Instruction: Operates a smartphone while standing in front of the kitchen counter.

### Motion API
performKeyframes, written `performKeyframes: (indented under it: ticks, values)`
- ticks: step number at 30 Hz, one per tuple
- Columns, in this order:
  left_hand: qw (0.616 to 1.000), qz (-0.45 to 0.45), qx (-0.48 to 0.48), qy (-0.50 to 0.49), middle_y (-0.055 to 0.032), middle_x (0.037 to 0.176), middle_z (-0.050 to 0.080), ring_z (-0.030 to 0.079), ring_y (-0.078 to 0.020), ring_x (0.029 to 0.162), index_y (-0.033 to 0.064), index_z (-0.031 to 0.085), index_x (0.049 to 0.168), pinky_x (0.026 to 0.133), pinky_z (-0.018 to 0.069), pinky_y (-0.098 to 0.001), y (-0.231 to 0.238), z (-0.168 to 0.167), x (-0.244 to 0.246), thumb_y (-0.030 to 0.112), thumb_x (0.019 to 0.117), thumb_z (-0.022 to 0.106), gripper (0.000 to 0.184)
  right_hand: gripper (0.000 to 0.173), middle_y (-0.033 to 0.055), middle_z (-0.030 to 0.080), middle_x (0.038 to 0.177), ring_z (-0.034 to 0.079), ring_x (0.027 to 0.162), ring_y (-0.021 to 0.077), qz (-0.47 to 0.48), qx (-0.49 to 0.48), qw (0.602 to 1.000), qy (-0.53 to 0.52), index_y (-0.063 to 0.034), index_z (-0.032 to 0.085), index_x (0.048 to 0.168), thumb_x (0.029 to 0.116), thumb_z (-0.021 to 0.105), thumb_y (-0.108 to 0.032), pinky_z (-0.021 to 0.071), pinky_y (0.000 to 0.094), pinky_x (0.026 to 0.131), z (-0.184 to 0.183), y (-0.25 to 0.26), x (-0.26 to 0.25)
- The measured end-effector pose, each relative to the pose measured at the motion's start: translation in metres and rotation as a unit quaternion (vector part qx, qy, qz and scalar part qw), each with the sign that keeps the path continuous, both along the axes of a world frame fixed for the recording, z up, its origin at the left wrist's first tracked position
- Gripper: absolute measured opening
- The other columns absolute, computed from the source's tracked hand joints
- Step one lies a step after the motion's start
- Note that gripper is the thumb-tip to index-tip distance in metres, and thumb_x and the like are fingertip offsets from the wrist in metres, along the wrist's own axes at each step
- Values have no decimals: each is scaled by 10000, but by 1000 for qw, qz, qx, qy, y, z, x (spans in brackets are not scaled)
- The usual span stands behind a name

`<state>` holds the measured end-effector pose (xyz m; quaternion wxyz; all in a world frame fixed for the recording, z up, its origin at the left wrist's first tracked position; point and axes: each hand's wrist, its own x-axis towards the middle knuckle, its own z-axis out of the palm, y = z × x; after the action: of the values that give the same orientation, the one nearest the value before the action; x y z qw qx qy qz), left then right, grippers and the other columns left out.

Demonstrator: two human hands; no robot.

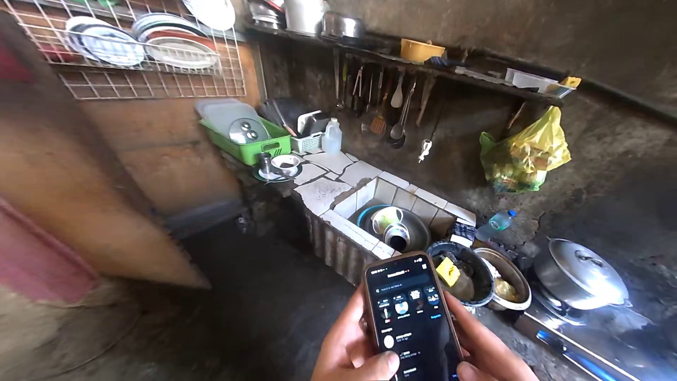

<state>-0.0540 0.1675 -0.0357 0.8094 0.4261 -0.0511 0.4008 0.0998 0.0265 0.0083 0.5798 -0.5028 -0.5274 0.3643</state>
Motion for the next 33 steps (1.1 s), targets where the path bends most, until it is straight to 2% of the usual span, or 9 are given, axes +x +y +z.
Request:
performKeyframes:
  ticks: [4, 8, 14, 16, 18, 20, 23, 27, 33]
  values:
    - [998, -23, -44, -25, -76, 1327, 648, 676, -196, 1157, -39, 226, 1516, 1004, 567, -431, 1, 0, 0, -120, 886, 431, 667, 664, 172, 504, 1506, 570, 1323, 197, 26, 16, 999, 18, 120, 135, 1565, 1040, 460, -123, 479, 429, 1120, -4, 3, 6]
    - [997, -20, -67, -25, -47, 1352, 630, 654, -172, 1190, -32, 221, 1520, 1024, 550, -414, 1, 0, -2, -83, 887, 375, 654, 688, 118, 501, 1523, 549, 1337, 143, 23, 15, 999, 15, 107, 156, 1567, 1057, 503, -199, 461, 388, 1130, -6, 5, 6]
    - [994, -30, -84, -56, -74, 1344, 641, 651, -204, 1201, -7, 296, 1509, 1039, 536, -446, 6, -4, -3, -53, 911, 359, 603, 684, 96, 497, 1527, 541, 1345, 152, 39, 19, 998, 41, 88, 175, 1568, 1047, 515, -196, 457, 400, 1132, -10, 13, 6]
    - [995, -20, -89, -49, -72, 1327, 655, 661, -198, 1186, -12, 318, 1504, 1030, 543, -437, 6, -5, -4, -66, 896, 365, 612, 657, 101, 515, 1509, 558, 1324, 151, 29, 20, 998, 42, 92, 196, 1559, 1045, 512, -165, 478, 396, 1110, -11, 16, 4]
    - [995, -18, -84, -42, -69, 1329, 654, 661, -193, 1185, -12, 299, 1512, 1030, 544, -430, 7, -5, -4, -73, 898, 363, 621, 615, 106, 563, 1452, 605, 1255, 123, 0, 12, 1000, 22, 109, 220, 1542, 1009, 485, -46, 521, 367, 1056, -10, 18, 1]
    - [995, -18, -83, -45, -73, 1327, 655, 665, -199, 1179, -11, 306, 1508, 1025, 548, -437, 7, -6, -4, -74, 910, 367, 604, 618, 116, 579, 1429, 630, 1215, 111, -17, 0, 1000, 6, 123, 221, 1533, 993, 496, -2, 544, 348, 1021, -8, 19, -2]
    - [996, -19, -76, -49, -67, 1315, 664, 674, -196, 1163, 0, 332, 1502, 1019, 553, -433, 8, -7, -2, -69, 921, 376, 586, 633, 125, 581, 1428, 634, 1217, 134, -16, 1, 1000, 3, 122, 222, 1534, 988, 511, -12, 549, 365, 1018, -9, 18, 1]
    - [996, -28, -74, -49, -78, 1305, 667, 683, -203, 1149, -5, 302, 1507, 1012, 559, -439, 6, -2, 1, -79, 917, 361, 598, 643, 144, 577, 1437, 641, 1229, 181, -15, 9, 1000, 14, 121, 218, 1536, 974, 515, 22, 555, 405, 1028, -7, 15, 3]
    - [996, -30, -62, -53, -54, 1300, 675, 679, -175, 1148, -2, 339, 1493, 1008, 559, -415, 5, -3, 9, -78, 921, 375, 579, 680, 115, 592, 1407, 647, 1180, 121, -32, -8, 999, 7, 124, 199, 1536, 949, 529, 32, 561, 353, 983, -1, 8, 4]
